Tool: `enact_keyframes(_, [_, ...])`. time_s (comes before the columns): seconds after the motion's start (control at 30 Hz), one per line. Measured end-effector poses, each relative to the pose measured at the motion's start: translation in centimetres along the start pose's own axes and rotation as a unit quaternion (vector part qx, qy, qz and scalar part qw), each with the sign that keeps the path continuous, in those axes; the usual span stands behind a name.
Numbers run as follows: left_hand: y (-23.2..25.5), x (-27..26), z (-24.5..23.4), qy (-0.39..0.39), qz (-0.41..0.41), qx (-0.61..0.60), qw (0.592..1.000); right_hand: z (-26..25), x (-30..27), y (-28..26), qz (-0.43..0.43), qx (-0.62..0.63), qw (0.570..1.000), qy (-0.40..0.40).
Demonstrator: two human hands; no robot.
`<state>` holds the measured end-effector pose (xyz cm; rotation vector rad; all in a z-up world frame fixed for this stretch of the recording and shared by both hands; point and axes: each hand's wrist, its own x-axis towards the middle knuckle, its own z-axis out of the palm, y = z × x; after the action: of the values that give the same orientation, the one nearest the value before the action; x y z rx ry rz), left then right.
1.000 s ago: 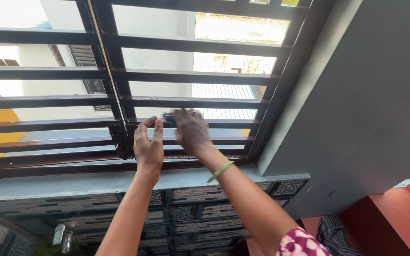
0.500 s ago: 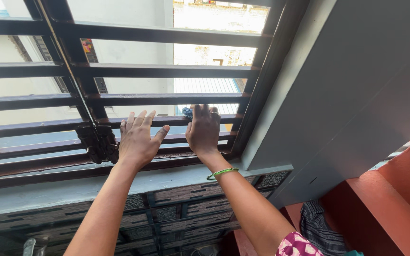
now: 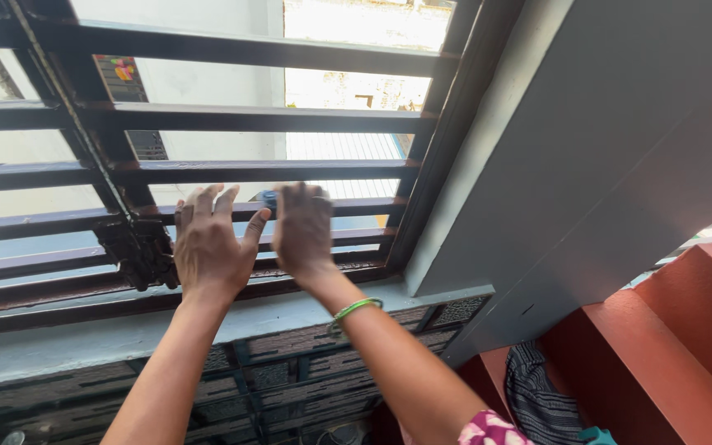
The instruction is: The person cleans a metal window grille using a blue cloth and water from a light blue bowl. They repeatedly wipe the horizontal and vertical bars of the grille, periodically dipping the cloth into the bowl to wet it and refilling the bowl from a nearby tap.
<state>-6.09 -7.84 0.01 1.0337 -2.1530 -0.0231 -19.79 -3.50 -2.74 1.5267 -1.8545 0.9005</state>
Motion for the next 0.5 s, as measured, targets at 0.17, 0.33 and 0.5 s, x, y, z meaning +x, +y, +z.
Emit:
enact_keyframes(0.17, [-0.6,0.1,1.0,0.094,0.013,0.002,0.995,2.7,0.9,-4.9,-0.057,0.062,0.996,-0.006])
enact_keyframes(0.33, [-1.2,0.4,0.2,0.043,-0.036,-0.01,0.998,1.8,0.8,-3.1,-0.108,0.031,0.992,-0.06])
enact_keyframes(0.5, [-0.3,0.2,0.4,-0.088,-0.056,-0.004,0.994,-0.6,-0.4,2.4,-0.135,-0.024,0.989,-0.055])
